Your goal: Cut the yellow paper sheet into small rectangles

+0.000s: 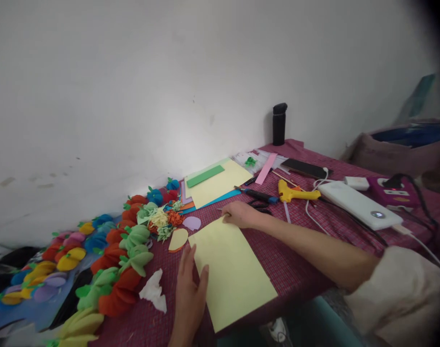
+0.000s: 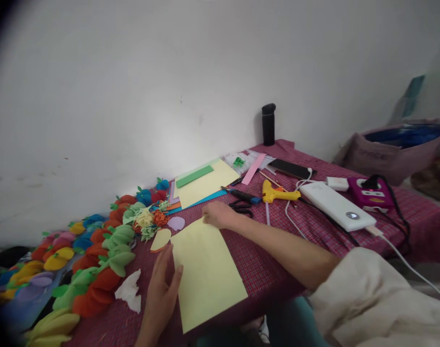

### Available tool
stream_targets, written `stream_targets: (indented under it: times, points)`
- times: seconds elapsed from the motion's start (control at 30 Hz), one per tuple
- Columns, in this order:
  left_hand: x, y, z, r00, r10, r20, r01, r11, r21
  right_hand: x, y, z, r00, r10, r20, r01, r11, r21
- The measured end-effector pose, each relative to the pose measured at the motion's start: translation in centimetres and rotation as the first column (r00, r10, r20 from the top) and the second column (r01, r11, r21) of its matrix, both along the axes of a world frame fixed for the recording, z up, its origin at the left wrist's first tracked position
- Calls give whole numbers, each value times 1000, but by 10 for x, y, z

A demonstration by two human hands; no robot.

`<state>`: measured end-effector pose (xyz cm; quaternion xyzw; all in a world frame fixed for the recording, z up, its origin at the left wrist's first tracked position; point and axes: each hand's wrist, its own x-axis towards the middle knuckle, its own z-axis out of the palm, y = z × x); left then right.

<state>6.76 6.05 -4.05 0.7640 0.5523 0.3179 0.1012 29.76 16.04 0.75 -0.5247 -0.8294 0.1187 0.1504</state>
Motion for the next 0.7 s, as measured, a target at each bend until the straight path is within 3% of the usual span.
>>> stream_targets:
  times: [0.13,0.23,0.33,0.4,0.53,0.7]
  points:
    - [-1,20,13,999,21,38,-22,1000,1,21,0,-3,977,103,-187,-113,993,-41]
    - [8,42,23,999,-16,-30,16,1000,16,29,1,-7,912,156,-380,-213,971,-111]
    - [21,68,32,986,-89,-139,90,996,-3,33,2,-15,886,120,-448,-202,969,-141]
    - [27,84,35,958,-151,-244,153,988,-10,37,6,-23,862,50,-505,-143,978,-148]
    - [35,101,34,931,-191,-310,188,981,-41,42,14,-36,761,-171,-626,23,971,-237]
    - [33,96,24,920,-195,-340,177,981,-86,33,4,-28,608,-362,-706,10,894,-449]
